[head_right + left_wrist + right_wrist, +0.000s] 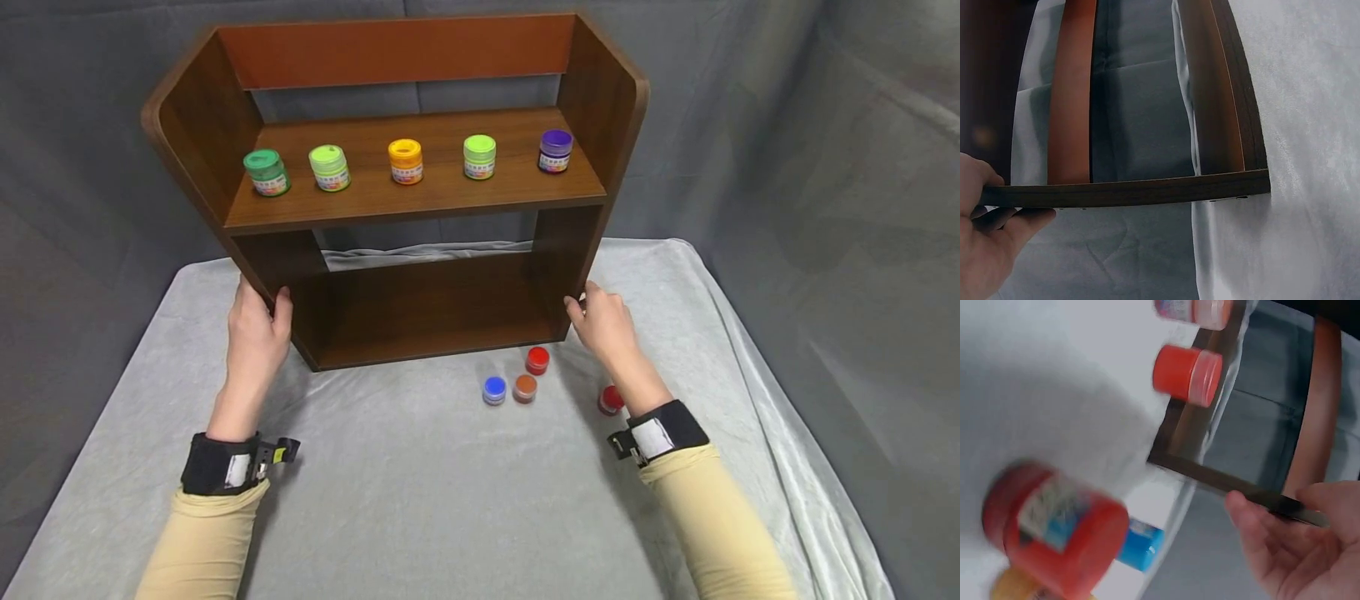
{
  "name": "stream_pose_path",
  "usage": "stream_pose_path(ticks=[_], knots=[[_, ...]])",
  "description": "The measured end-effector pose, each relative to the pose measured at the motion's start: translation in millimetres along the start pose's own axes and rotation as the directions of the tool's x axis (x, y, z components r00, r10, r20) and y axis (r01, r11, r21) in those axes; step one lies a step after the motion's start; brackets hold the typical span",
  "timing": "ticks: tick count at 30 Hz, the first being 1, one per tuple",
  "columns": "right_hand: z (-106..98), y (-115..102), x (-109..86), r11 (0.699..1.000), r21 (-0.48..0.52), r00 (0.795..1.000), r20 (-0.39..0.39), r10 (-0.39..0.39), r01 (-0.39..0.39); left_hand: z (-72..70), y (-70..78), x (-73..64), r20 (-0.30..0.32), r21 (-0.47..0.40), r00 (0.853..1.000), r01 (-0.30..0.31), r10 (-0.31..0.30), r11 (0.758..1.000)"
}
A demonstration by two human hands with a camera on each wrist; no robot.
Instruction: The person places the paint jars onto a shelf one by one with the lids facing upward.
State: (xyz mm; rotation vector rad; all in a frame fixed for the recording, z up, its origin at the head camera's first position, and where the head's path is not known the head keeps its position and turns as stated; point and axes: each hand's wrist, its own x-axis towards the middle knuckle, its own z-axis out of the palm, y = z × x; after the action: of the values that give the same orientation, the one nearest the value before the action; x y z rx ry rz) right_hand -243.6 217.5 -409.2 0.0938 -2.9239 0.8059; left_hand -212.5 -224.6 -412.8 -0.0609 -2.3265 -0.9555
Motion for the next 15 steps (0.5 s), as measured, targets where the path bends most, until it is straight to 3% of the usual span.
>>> stream_pose_path(ticks=[6, 15], knots=[[-8.3, -13.4, -15.6, 0.992, -0.121, 0.997, 0.073, 0.030, -0.021, 0.1, -0.7, -0.3, -0.003, 0.002, 1.000, -0.005, 0.005, 1.000], [12.0, -31.8, -24.4, 0.981, -0.128, 0.985, 0.119, -0.128, 0.143, 0.6, -2.6, -0.3, -0.011, -0.003, 1.000, -0.005, 0.005, 1.000]])
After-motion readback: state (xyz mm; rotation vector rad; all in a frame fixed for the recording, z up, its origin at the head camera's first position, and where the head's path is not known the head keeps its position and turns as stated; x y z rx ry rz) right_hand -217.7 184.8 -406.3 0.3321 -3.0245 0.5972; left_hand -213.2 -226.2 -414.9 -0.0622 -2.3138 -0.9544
